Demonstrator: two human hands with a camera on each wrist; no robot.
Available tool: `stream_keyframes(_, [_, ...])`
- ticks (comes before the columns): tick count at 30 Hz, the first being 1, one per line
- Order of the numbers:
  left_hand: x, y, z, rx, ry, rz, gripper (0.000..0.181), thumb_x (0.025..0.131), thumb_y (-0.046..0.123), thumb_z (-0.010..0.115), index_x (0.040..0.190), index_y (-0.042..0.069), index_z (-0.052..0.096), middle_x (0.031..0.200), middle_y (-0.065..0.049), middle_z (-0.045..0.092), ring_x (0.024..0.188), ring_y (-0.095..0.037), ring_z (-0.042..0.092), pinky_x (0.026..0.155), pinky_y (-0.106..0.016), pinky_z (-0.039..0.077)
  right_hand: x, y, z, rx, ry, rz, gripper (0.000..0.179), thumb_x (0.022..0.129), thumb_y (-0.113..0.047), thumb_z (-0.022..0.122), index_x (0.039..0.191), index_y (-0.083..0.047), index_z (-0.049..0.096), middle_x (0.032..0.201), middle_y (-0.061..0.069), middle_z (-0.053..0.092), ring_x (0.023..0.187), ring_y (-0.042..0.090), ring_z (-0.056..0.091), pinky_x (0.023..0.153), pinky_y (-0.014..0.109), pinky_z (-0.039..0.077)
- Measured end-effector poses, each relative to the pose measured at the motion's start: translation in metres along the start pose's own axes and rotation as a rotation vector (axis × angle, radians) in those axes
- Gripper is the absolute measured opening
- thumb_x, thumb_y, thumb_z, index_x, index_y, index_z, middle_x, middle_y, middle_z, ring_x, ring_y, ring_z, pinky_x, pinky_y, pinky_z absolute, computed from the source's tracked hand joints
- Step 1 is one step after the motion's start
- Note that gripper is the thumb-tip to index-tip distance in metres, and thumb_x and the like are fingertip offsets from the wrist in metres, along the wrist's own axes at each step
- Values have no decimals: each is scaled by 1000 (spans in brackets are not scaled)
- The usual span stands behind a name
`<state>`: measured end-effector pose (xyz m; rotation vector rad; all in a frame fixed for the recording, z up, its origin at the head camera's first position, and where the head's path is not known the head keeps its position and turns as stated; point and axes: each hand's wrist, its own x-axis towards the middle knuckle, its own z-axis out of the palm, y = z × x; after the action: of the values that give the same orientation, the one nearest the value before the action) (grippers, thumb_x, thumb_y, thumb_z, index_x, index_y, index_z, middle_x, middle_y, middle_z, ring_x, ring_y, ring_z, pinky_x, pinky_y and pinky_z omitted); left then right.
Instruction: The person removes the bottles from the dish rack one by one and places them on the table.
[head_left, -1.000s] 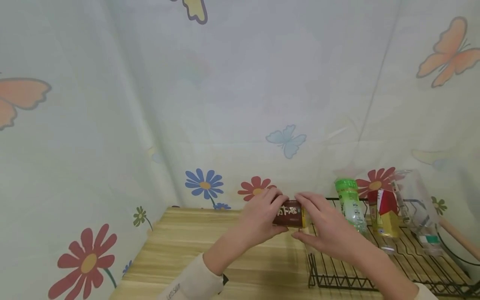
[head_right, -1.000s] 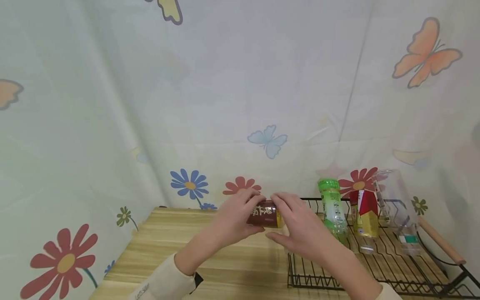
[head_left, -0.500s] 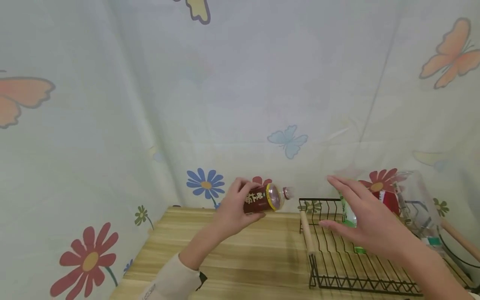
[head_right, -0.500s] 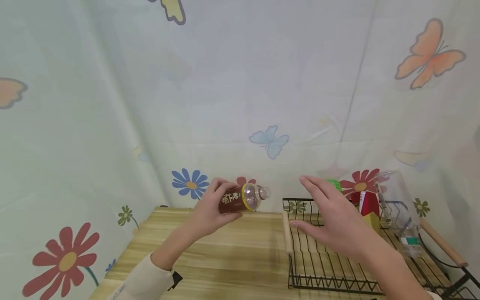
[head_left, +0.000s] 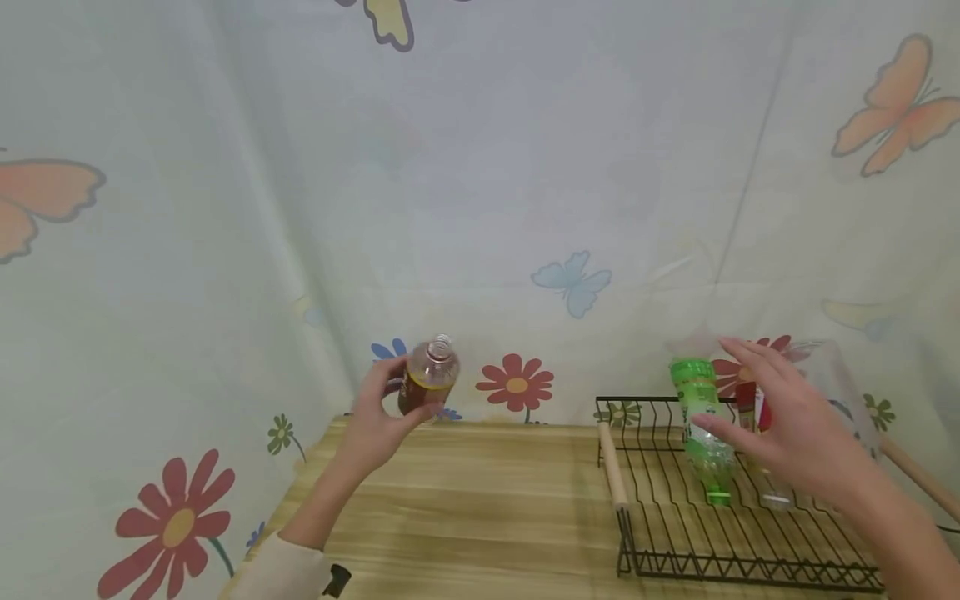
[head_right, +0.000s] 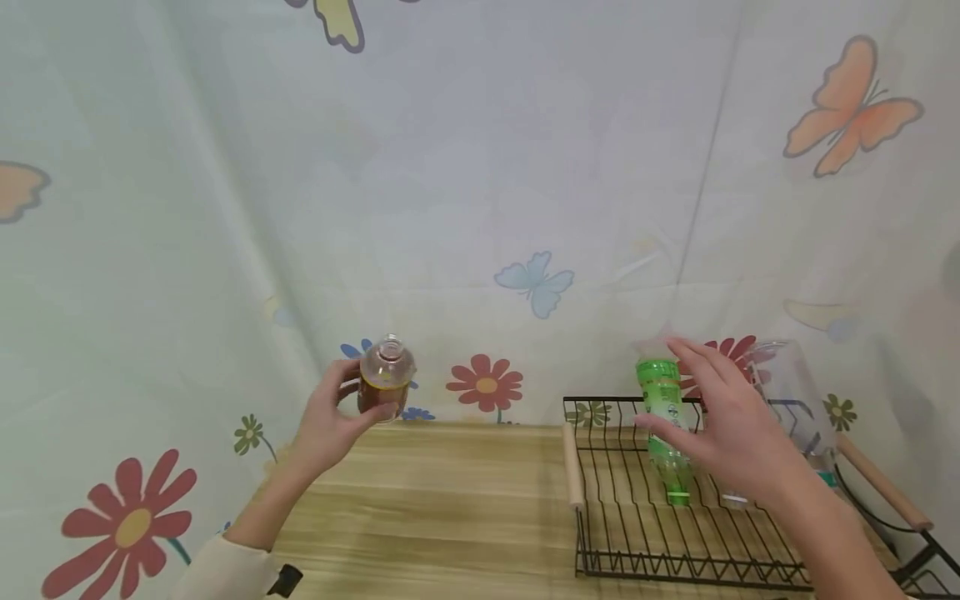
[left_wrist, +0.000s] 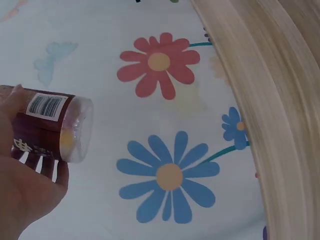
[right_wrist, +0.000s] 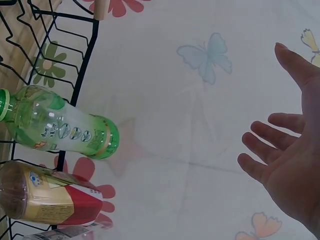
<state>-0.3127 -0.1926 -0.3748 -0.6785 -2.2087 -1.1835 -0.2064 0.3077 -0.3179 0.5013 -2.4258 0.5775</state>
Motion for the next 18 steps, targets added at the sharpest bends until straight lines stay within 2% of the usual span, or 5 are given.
stream_keyframes(1, [0, -5, -4, -30, 20, -27, 71, 86, 15, 91, 146, 11, 54, 140, -7, 58, 130, -29, 56, 110, -55, 49, 0, 3, 0, 7, -11, 13, 102, 83, -35, 92, 166, -15, 36, 158, 26, 44, 139, 57, 42, 93, 86, 38])
stream_keyframes(4, [-2, -20, -16, -88, 73, -143, 72, 90, 17, 88, 150, 10, 49, 145, -10, 55, 135, -31, 52, 115, -57, 44, -1, 13, 2, 0, -29, 39, 102, 86, -38, 90, 167, -14, 33, 158, 29, 42, 137, 59, 41, 91, 88, 37])
stream_keyframes(9, [-8, -55, -28, -100, 153, -300, 79, 92, 28, 87, 155, 10, 44, 151, -11, 51, 140, -32, 50, 119, -54, 41, -4, 31, 12, 8, -29, 93, 98, 89, -41, 87, 165, -9, 35, 155, 33, 43, 135, 61, 41, 89, 89, 36])
stream_keyframes(13, [-15, -81, -32, -97, 221, -390, 83, 91, 30, 87, 157, 7, 42, 154, -16, 48, 142, -36, 48, 120, -53, 40, -5, 45, 26, 38, -22, 142, 94, 91, -41, 85, 162, -4, 36, 154, 35, 44, 134, 62, 42, 91, 88, 36])
stream_keyframes(18, [-24, -109, -30, -108, 286, -476, 87, 91, 33, 87, 158, 6, 40, 157, -19, 45, 144, -41, 45, 121, -54, 39, -4, 59, 40, 51, -46, 195, 97, 94, -45, 80, 163, 2, 31, 158, 37, 37, 137, 64, 37, 95, 87, 34])
